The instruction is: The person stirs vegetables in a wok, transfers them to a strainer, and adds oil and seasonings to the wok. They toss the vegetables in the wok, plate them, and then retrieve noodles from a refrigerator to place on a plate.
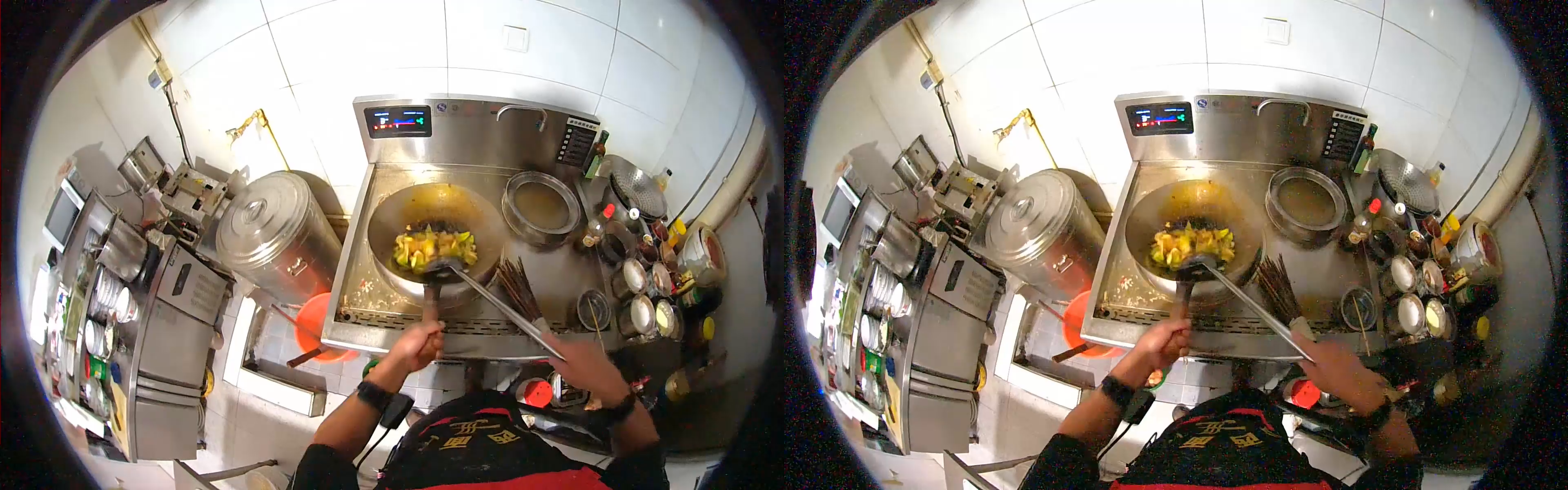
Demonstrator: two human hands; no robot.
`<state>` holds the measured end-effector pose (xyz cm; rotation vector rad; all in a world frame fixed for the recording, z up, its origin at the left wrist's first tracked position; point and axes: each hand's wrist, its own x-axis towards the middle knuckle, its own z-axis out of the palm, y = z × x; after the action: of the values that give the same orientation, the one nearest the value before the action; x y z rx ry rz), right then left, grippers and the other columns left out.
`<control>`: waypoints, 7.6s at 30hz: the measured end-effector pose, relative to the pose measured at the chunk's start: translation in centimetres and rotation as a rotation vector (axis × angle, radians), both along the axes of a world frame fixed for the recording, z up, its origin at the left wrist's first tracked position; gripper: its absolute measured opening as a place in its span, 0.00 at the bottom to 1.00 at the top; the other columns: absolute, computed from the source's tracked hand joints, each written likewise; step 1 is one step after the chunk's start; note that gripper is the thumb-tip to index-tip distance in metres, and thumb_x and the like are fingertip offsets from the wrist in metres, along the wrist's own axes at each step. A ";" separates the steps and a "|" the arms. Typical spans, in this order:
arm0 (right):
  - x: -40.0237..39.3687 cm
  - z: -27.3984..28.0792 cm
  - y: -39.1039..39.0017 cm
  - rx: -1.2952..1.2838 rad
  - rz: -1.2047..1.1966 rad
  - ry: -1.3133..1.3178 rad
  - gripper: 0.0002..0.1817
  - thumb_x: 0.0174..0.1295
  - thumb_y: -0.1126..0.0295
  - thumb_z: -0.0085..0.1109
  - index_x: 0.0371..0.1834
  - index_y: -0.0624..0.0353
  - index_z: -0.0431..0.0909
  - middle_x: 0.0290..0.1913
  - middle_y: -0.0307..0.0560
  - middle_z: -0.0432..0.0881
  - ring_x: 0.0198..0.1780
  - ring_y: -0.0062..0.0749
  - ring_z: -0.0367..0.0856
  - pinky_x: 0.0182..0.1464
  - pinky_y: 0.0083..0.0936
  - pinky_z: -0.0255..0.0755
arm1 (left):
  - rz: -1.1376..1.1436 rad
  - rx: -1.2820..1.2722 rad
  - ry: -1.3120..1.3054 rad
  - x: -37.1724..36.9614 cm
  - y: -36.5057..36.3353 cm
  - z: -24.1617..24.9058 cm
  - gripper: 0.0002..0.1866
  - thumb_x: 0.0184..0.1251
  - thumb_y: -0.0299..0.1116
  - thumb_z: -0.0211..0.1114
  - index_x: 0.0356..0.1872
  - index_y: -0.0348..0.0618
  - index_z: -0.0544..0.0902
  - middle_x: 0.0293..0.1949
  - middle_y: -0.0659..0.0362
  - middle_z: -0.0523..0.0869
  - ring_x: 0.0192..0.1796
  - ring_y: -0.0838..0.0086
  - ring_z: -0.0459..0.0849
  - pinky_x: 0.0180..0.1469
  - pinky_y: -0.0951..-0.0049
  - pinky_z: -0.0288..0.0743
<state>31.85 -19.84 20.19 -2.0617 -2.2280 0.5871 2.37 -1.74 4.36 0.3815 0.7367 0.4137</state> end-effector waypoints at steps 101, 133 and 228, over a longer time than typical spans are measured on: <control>40.5 -21.8 -0.9 0.952 -1.166 -0.043 0.12 0.67 0.65 0.59 0.41 0.63 0.85 0.25 0.46 0.84 0.24 0.25 0.82 0.28 0.23 0.72 | -1.123 0.428 0.124 31.4 2.2 14.8 0.27 0.66 0.30 0.61 0.66 0.37 0.70 0.41 0.57 0.83 0.32 0.75 0.80 0.33 0.74 0.75; 34.3 -13.8 -6.4 0.986 -1.544 -0.040 0.10 0.65 0.68 0.59 0.40 0.64 0.84 0.35 0.57 0.85 0.34 0.44 0.85 0.39 0.33 0.77 | -1.124 0.725 0.243 32.8 1.5 16.4 0.26 0.65 0.29 0.60 0.65 0.34 0.70 0.25 0.61 0.78 0.20 0.77 0.76 0.21 0.74 0.70; 52.7 -22.7 -3.7 0.872 -1.563 0.071 0.11 0.61 0.66 0.59 0.38 0.62 0.85 0.37 0.60 0.85 0.40 0.58 0.83 0.45 0.41 0.78 | -0.944 0.588 0.219 30.4 2.4 14.2 0.23 0.66 0.34 0.64 0.59 0.35 0.74 0.29 0.65 0.78 0.25 0.82 0.74 0.26 0.78 0.68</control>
<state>84.51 -23.54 -2.54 -2.2357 -0.1693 -0.3793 32.81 0.64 18.58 1.2732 0.5550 -0.3313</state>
